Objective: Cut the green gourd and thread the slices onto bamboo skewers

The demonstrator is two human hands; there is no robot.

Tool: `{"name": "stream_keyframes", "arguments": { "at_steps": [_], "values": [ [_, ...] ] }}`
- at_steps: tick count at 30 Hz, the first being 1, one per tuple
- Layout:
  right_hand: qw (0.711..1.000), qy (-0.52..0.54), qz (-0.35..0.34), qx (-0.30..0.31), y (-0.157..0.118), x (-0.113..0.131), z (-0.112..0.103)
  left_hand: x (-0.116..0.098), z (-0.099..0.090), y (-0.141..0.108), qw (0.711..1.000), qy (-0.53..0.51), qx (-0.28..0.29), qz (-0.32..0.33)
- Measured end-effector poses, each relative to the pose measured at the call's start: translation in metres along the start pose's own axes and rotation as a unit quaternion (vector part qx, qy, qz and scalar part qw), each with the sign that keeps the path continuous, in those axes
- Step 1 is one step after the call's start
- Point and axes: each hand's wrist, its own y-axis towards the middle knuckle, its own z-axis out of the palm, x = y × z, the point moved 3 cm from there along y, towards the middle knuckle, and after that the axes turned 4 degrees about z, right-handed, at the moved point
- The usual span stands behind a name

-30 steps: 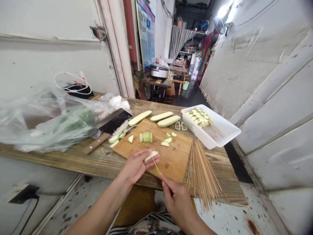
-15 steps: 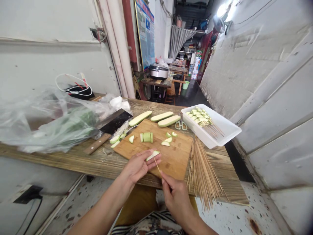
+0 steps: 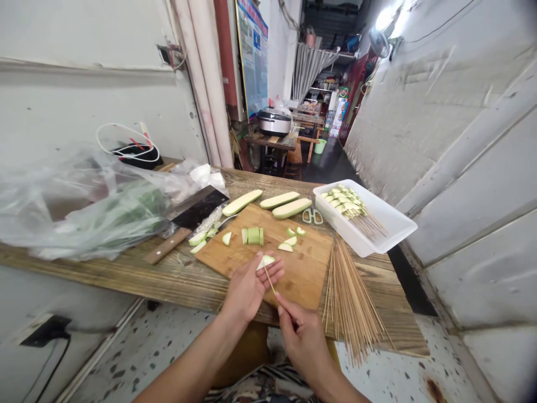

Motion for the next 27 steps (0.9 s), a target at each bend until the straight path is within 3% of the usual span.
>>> {"name": "stream_keyframes", "arguments": {
  "at_steps": [12,18,21,24,27],
  "values": [
    [1.000,0.006,0.009,0.003,-0.002,-0.001,0.002,0.004,-0.003,0.002,0.999,0.016,0.029,0.028],
    [0.995,0.079,0.063,-0.006,0.001,-0.002,0.006,0.006,-0.006,0.004,0.999,0.023,0.025,0.020],
    [0.973,0.189,0.129,0.006,0.002,-0.010,0.013,0.005,-0.007,0.005,0.999,0.021,0.027,0.026],
    [0.933,0.298,0.201,0.033,0.002,-0.019,0.020,0.004,-0.007,0.006,0.999,0.020,0.030,0.031],
    [0.915,0.322,0.236,0.058,0.003,-0.025,0.025,0.003,-0.009,0.008,0.999,0.014,0.022,0.028]
  ]
}}
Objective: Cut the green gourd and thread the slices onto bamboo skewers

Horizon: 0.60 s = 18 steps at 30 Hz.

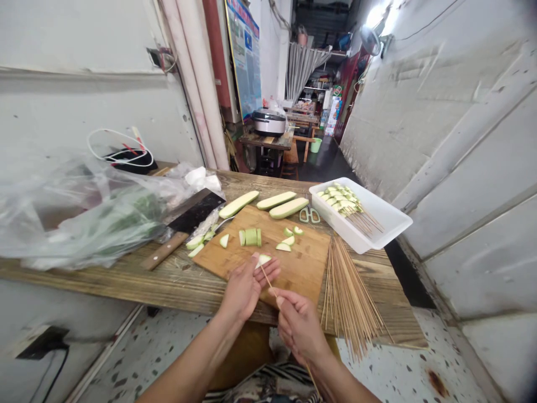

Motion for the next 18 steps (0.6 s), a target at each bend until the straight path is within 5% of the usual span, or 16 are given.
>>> {"name": "stream_keyframes", "arguments": {
  "at_steps": [4,11,18],
  "values": [
    [0.983,-0.163,-0.082,-0.026,0.005,0.006,-0.001,0.000,-0.002,0.002,1.000,-0.002,-0.005,-0.003],
    [0.879,-0.421,-0.220,-0.052,-0.003,0.021,0.005,0.000,-0.002,0.006,1.000,-0.001,0.003,-0.005],
    [0.940,-0.265,-0.202,-0.075,0.007,0.017,0.003,0.010,0.001,0.002,1.000,0.005,0.009,-0.013]
  ]
}}
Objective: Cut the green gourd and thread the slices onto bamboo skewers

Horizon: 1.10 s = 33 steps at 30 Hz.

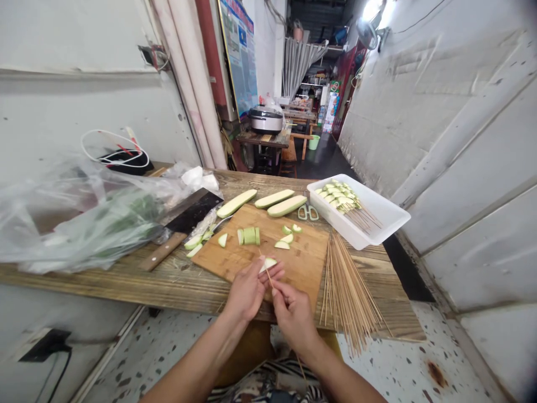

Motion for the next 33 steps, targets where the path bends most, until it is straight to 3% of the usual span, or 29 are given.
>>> {"name": "stream_keyframes", "arguments": {
  "at_steps": [8,23,29,33],
  "values": [
    [0.999,0.022,0.033,0.000,0.005,-0.010,-0.002,-0.002,0.005,-0.004,0.996,-0.055,0.041,-0.048],
    [0.999,-0.022,0.037,0.001,0.002,-0.009,0.004,-0.001,0.001,-0.005,1.000,-0.003,0.023,-0.014],
    [0.999,-0.022,0.044,-0.003,0.011,-0.014,0.003,0.009,0.007,-0.015,0.998,0.016,0.054,-0.030],
    [0.998,-0.023,0.044,0.026,0.006,-0.014,0.000,0.009,0.003,-0.018,0.999,0.009,0.031,-0.038]
  ]
}}
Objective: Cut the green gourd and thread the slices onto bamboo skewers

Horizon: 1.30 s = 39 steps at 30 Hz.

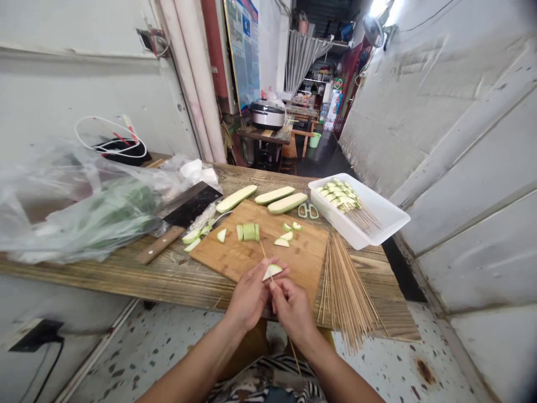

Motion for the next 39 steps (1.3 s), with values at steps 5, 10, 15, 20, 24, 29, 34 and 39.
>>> {"name": "stream_keyframes", "arguments": {
  "at_steps": [5,10,15,20,24,29,34,39],
  "values": [
    [1.000,-0.016,-0.016,0.016,-0.012,0.002,-0.006,-0.003,-0.002,-0.002,1.000,0.007,0.003,0.007],
    [1.000,-0.006,-0.017,-0.008,-0.014,0.006,-0.006,-0.001,0.005,-0.005,0.999,0.041,0.005,0.025],
    [0.992,0.123,0.027,0.023,-0.007,0.006,-0.006,-0.008,0.007,-0.009,0.998,0.022,0.046,0.024],
    [0.888,0.403,0.139,0.173,0.006,0.002,-0.015,-0.027,0.009,-0.021,0.985,-0.042,0.165,0.009],
    [0.855,0.443,0.162,0.214,0.006,0.000,-0.022,-0.034,0.007,-0.023,0.993,0.018,0.108,0.046],
    [0.832,0.470,0.176,0.236,0.000,-0.002,-0.013,-0.032,0.014,-0.020,0.995,0.009,0.094,0.027],
    [0.839,0.468,0.168,0.219,-0.002,0.001,-0.007,-0.029,0.013,-0.017,0.997,0.008,0.079,0.021],
    [0.923,0.327,0.141,0.148,-0.015,-0.003,-0.009,-0.028,0.006,-0.013,1.000,-0.004,0.020,0.023]
  ]
}}
